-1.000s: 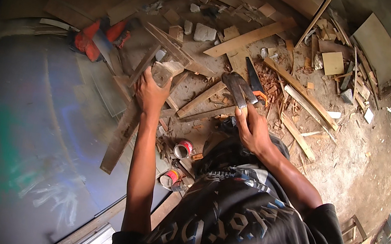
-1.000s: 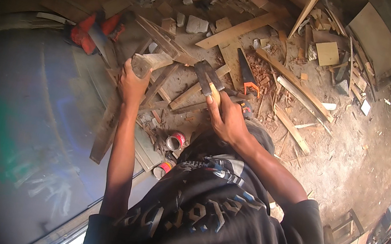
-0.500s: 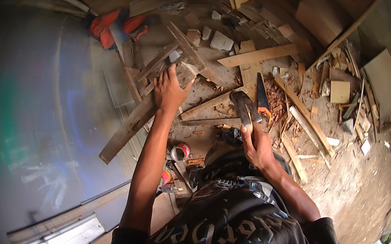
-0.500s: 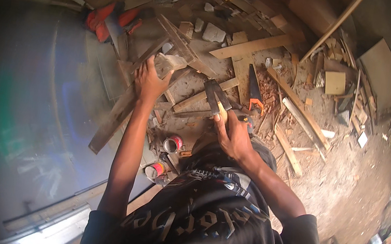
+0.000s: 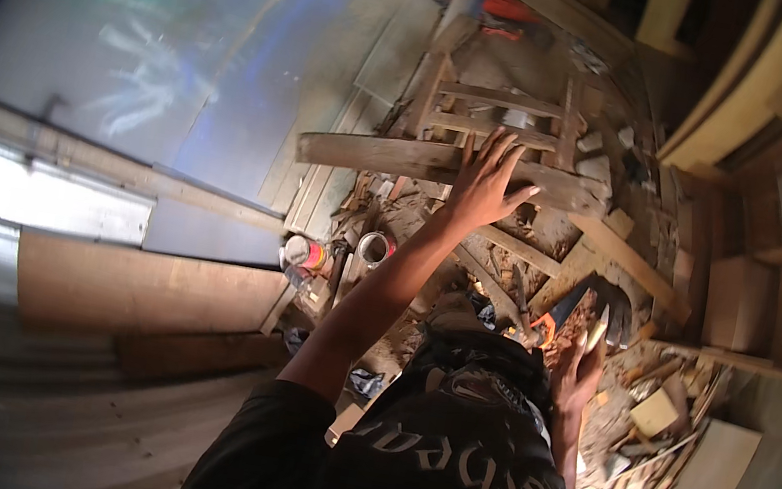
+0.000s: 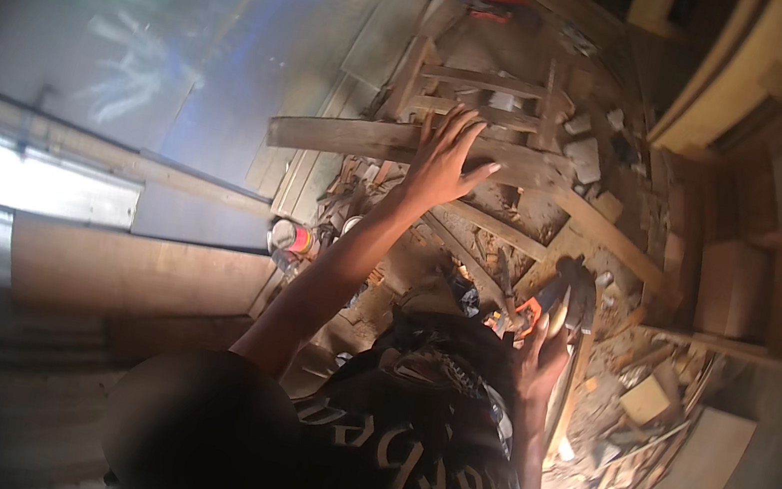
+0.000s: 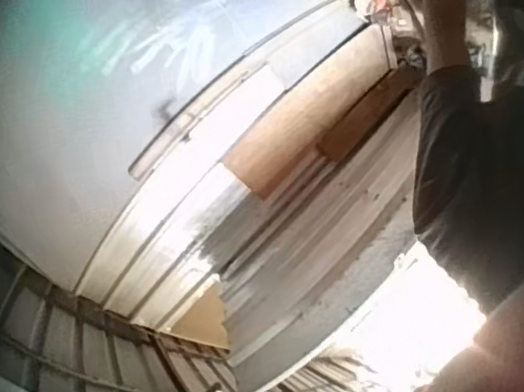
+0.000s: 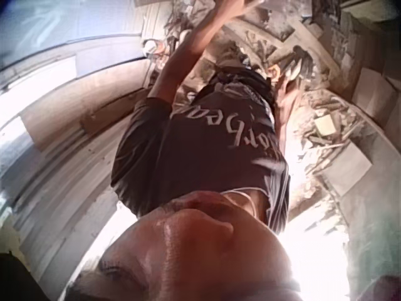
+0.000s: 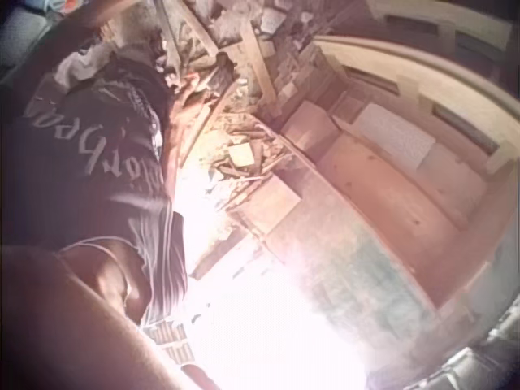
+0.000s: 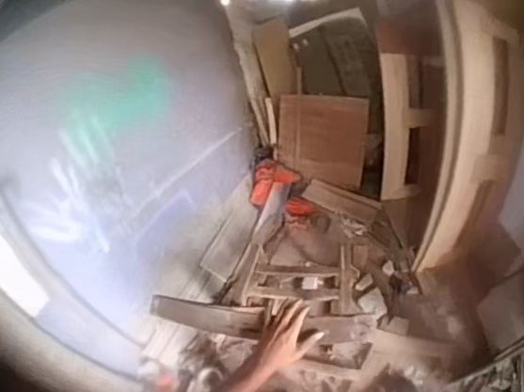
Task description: The person dismantles a wooden frame using a hammer. They repeatedly strike the frame to separate its components, occasionally repositioning the frame and picking up small pieces from the debris-strewn floor.
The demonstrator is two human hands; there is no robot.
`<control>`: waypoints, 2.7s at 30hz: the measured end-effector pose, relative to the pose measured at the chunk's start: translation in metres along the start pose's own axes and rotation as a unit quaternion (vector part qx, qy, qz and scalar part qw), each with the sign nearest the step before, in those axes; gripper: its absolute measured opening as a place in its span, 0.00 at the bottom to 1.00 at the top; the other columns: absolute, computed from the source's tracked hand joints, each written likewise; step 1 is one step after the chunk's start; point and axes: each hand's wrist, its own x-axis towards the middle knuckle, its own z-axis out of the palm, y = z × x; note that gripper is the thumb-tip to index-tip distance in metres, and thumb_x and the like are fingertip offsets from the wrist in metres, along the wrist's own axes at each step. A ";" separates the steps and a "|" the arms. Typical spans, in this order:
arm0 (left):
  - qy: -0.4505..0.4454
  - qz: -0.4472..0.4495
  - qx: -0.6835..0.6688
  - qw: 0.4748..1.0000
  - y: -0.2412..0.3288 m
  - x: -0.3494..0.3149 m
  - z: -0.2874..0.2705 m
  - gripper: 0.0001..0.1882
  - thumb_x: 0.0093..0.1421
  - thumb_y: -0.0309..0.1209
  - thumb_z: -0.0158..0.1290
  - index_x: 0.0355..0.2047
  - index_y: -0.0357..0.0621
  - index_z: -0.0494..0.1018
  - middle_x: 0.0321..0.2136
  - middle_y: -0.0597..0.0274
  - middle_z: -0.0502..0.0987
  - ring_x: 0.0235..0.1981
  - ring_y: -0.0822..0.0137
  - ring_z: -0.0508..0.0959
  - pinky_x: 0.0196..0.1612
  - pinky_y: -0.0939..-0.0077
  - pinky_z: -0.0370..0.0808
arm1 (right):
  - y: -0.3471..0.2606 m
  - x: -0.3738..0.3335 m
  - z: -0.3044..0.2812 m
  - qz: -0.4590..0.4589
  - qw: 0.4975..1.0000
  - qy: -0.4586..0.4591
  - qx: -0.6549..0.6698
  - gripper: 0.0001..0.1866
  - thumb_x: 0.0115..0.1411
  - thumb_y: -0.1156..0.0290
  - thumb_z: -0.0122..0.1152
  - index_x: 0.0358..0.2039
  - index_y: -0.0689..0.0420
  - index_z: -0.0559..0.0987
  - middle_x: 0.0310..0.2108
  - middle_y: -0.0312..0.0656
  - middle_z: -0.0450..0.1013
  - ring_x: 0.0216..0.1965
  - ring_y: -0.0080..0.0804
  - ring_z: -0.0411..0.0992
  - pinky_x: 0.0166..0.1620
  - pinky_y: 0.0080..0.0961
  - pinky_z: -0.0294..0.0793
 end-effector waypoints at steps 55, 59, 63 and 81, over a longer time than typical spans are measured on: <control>0.329 -0.266 -0.476 0.771 -0.277 -0.140 -0.099 0.46 0.68 0.59 0.17 0.38 0.34 0.78 0.40 0.49 0.80 0.48 0.52 0.78 0.55 0.60 0.66 | -0.121 0.002 0.295 0.036 0.953 -0.270 -0.130 0.30 0.59 0.44 0.61 0.37 0.64 0.66 0.17 0.32 0.63 0.12 0.15 0.59 0.15 0.14 0.58; 0.340 -0.269 -0.454 0.779 -0.276 -0.137 -0.097 0.45 0.69 0.56 0.16 0.34 0.35 0.80 0.36 0.50 0.81 0.44 0.52 0.79 0.53 0.61 0.67 | -0.122 0.007 0.297 0.012 0.948 -0.278 -0.152 0.32 0.60 0.42 0.59 0.37 0.64 0.66 0.16 0.33 0.63 0.12 0.15 0.59 0.15 0.15 0.57; 0.343 -0.286 -0.446 0.776 -0.276 -0.136 -0.091 0.45 0.69 0.54 0.15 0.33 0.35 0.80 0.36 0.49 0.82 0.43 0.51 0.79 0.53 0.60 0.68 | -0.119 0.010 0.299 0.030 0.943 -0.295 -0.153 0.31 0.59 0.42 0.60 0.35 0.62 0.67 0.16 0.32 0.63 0.12 0.16 0.59 0.15 0.16 0.55; 0.398 -0.342 -0.536 0.661 -0.273 -0.136 -0.085 0.41 0.72 0.47 0.18 0.27 0.27 0.75 0.31 0.42 0.79 0.41 0.51 0.76 0.52 0.59 0.68 | -0.076 0.006 0.250 -0.033 0.947 -0.275 -0.161 0.25 0.63 0.56 0.59 0.47 0.65 0.64 0.21 0.34 0.66 0.16 0.16 0.60 0.19 0.14 0.59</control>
